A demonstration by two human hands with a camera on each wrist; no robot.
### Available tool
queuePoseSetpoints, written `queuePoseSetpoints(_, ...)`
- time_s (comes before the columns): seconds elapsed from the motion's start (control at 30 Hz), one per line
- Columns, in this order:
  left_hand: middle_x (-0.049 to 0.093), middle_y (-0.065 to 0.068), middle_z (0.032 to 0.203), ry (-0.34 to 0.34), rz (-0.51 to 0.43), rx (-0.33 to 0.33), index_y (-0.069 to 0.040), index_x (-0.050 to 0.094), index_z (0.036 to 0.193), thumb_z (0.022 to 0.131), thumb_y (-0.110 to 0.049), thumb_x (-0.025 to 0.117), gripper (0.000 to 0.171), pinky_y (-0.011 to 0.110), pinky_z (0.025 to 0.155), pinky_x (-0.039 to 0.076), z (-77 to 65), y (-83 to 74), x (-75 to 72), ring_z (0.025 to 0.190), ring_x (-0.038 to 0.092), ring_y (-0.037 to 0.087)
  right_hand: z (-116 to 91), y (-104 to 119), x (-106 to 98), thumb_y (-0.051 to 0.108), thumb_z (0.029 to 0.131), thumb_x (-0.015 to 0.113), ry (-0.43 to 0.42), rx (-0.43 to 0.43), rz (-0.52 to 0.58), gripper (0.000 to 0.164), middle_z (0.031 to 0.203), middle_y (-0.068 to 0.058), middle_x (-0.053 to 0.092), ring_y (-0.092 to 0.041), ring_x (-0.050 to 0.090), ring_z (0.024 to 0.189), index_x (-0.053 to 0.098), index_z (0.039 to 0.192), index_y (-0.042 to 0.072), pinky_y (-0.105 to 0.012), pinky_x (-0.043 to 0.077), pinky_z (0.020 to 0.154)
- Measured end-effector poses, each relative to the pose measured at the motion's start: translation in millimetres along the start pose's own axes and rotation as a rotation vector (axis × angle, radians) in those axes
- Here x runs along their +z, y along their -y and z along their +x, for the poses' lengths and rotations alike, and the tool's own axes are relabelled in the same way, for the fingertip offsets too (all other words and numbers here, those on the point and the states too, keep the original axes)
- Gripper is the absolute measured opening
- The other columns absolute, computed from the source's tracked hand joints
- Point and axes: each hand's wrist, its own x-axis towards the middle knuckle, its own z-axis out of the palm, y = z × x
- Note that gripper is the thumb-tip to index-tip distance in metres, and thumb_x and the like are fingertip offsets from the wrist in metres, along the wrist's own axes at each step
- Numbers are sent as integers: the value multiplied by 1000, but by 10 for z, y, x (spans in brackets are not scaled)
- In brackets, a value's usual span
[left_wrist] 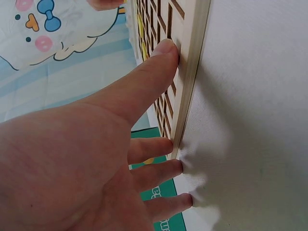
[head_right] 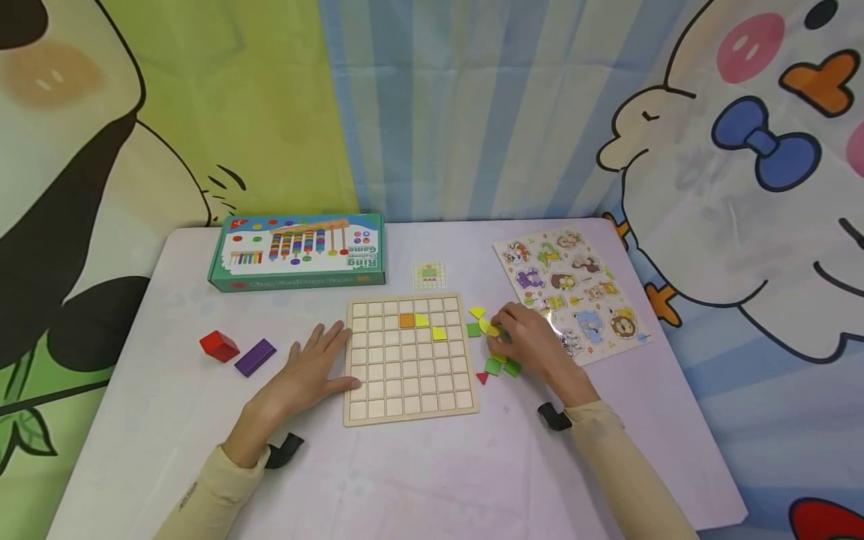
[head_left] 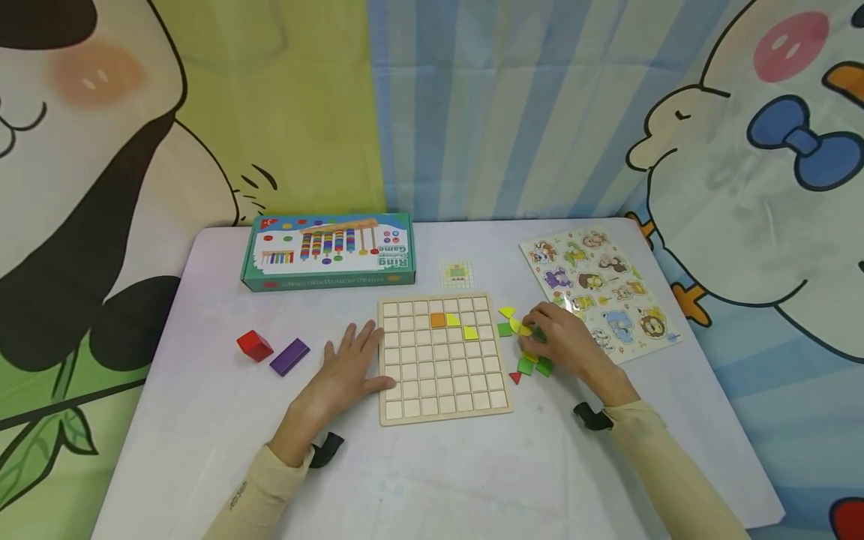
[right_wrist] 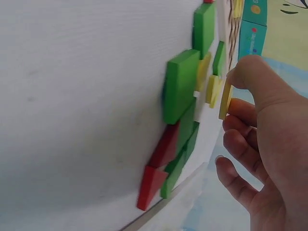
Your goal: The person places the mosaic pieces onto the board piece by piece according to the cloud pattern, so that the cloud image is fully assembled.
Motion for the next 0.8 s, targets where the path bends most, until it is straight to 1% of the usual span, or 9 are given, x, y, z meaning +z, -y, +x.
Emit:
queuePoseSetpoints(0.2, 14, 18, 170, -4, -2, -4, -7, 24, 161, 87, -46, 77, 100, 80, 113, 7, -4, 0, -7, 156, 5, 47, 139, 136, -16, 23, 82, 83, -42, -58, 27, 24, 101, -4, 67, -18, 63, 89, 74, 97, 7, -36, 57, 77)
queuePoseSetpoints(0.37, 14, 18, 170, -4, -10, -4, -7, 24, 162, 87, -45, 78, 100, 80, 113, 7, -7, 7, -7, 156, 4, 47, 256, 293, 52, 20, 80, 84, -73, -133, 52, 25, 100, -5, 67, -19, 63, 88, 74, 97, 6, -36, 56, 76)
queuePoseSetpoints(0.5, 14, 18, 170, -6, -10, 1, -8, 24, 162, 87, -45, 78, 100, 80, 112, 7, -8, 11, -2, 156, 5, 47, 321, 419, 116, 20, 79, 85, -83, -189, 55, 26, 100, -5, 67, -18, 63, 86, 74, 97, 7, -35, 55, 75)
queuePoseSetpoints(0.63, 15, 18, 170, -5, -15, 2, -7, 24, 161, 87, -45, 78, 100, 80, 113, 7, -7, 12, 0, 156, 5, 47, 349, 526, 180, 23, 81, 86, -57, -230, 55, 27, 101, -5, 66, -18, 63, 88, 74, 100, 8, -35, 55, 76)
queuePoseSetpoints(0.8, 15, 18, 170, -2, -12, -3, -7, 24, 161, 86, -44, 78, 100, 80, 113, 6, -5, 14, 2, 156, 4, 47, 353, 621, 239, 24, 83, 84, -17, -238, 65, 26, 101, -2, 66, -16, 61, 85, 75, 102, 8, -31, 55, 77)
